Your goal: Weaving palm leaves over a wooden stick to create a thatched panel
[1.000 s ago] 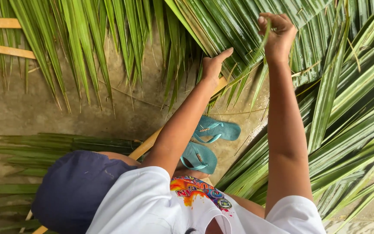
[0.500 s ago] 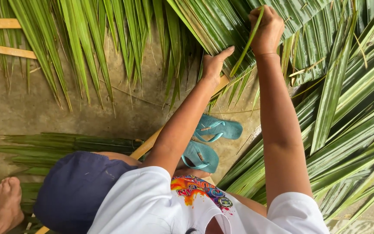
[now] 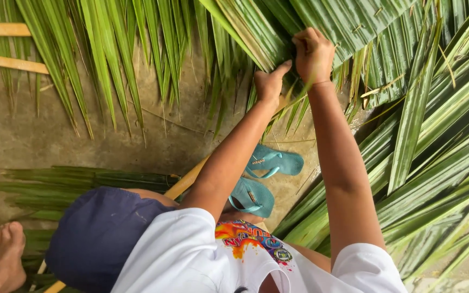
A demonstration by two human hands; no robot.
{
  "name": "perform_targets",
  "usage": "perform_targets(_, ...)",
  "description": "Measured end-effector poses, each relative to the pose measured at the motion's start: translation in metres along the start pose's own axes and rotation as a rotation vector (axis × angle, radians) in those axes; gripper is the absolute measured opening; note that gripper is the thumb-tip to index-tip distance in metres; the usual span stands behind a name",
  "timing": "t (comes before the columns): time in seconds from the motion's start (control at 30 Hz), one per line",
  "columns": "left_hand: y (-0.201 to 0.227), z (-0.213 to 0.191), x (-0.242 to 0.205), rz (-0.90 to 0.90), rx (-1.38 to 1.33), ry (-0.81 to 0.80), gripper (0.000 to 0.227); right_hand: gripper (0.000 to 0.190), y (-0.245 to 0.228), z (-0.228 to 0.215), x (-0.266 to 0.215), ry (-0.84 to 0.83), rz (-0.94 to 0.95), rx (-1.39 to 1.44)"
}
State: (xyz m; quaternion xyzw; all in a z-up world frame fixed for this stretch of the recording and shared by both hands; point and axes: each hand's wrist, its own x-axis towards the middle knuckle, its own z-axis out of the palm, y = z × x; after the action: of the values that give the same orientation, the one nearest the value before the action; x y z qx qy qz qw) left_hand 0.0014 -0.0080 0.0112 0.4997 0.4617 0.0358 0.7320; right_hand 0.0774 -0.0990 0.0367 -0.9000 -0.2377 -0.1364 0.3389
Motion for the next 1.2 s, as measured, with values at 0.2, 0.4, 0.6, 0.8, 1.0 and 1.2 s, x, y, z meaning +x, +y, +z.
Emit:
perform_targets(0.2,0.004,-0.001,0.002,-0.074,0.087,-0.008,0.036,0.015,-0.007,0.000,0.001,-0.004,-0.071,-0.041)
perform_targets(0.4,-0.007,-0.008,0.024,-0.332,-0.195,-0.245,0.040,0.016,-0.007,-0.001,0.002,0.079,-0.060,-0.034)
perform_targets(0.6,-0.016,-0.009,0.031,-0.296,-0.221,-0.264,0.034,0.011,0.011,0.026,-0.005,0.049,-0.001,-0.313)
perform_targets(0.8,-0.003,-0.015,0.031,-0.284,0.127,-0.271,0.071,0.064,0.003,-0.048,-0.004,-0.253,0.282,-0.125)
perform_targets(1.0,0.004,-0.019,0.002,-0.198,0.187,-0.238,0.054,0.017,0.016,-0.157,-0.090,-0.321,0.225,-0.197)
perform_targets(1.2,-0.002,-0.022,0.014,-0.092,0.142,-0.260,0.030,0.016,0.011,-0.239,-0.159,-0.316,0.440,-0.310)
